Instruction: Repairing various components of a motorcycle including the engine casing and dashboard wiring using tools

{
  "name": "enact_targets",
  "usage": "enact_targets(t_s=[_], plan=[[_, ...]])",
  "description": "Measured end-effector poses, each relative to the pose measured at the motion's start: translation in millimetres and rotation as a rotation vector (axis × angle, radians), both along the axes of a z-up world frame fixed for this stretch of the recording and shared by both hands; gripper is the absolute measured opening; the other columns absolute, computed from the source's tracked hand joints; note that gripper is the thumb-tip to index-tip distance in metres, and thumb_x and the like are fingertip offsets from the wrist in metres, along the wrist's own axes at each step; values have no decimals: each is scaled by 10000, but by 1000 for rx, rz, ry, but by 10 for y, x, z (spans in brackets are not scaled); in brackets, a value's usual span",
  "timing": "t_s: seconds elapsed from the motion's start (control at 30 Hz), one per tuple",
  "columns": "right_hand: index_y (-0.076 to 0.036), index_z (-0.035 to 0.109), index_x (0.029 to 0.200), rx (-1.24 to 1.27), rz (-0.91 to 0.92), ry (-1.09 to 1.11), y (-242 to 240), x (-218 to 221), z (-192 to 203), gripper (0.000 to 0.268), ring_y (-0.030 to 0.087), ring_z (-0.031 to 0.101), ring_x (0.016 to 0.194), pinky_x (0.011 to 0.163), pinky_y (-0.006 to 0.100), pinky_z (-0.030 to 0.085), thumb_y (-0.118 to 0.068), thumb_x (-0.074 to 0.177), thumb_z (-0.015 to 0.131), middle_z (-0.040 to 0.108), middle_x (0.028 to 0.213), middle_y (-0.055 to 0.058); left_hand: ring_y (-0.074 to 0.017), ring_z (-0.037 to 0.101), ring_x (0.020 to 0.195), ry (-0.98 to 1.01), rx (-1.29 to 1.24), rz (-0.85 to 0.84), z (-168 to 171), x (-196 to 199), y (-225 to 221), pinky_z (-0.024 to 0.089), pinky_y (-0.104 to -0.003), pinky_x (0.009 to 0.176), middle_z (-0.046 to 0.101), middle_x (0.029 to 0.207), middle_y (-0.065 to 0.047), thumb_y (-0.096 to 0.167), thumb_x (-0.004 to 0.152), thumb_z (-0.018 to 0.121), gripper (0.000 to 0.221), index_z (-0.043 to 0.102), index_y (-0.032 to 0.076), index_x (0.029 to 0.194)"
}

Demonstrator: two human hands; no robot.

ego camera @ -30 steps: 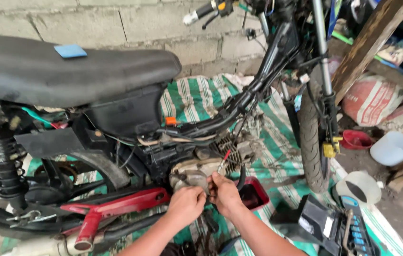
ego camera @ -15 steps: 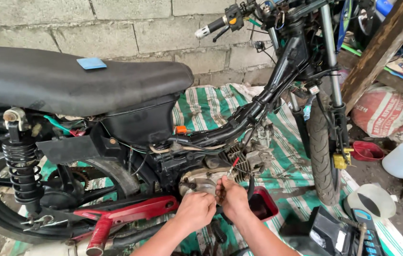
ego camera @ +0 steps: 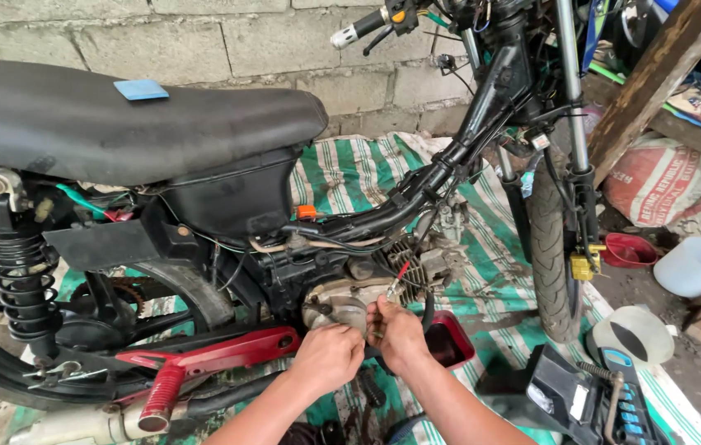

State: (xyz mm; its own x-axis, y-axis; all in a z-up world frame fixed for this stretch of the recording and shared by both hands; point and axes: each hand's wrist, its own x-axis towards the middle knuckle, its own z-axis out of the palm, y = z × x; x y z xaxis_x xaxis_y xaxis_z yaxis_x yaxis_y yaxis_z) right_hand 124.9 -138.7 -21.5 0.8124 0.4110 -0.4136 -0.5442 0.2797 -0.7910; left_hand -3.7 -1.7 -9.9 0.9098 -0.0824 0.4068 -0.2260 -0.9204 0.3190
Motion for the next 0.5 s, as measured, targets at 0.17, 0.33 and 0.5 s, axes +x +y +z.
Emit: enact_targets(t_s=[0.17,0.33,0.5], plan=[[-48,709,989,-117,96,-28,-114,-131,277,361,204,531,655,572,339,423,-305,1198,564,649,815,84,-350,707,777,172,27,-1,26,22,-62,592,-543,721,711,785,-68,260,1059,605,265,727,101,886],[-42,720,1008,-126,108,-40,-155,-148,305,350,205,549,654,579,344,426,-288,1197,559,661,819,89,-336,708,788,178,35,-10,-4,26,-67,594,-534,710,718,821,-56,254,1062,614,236,740,108,925],[-51,733,1023,-130,112,-35,-140,-190,371,320,189,563,655,602,340,443,-260,1195,562,677,831,76,-345,699,781,186,41,16,14,16,-54,571,-558,641,694,810,-65,278,1110,576,305,717,100,908]])
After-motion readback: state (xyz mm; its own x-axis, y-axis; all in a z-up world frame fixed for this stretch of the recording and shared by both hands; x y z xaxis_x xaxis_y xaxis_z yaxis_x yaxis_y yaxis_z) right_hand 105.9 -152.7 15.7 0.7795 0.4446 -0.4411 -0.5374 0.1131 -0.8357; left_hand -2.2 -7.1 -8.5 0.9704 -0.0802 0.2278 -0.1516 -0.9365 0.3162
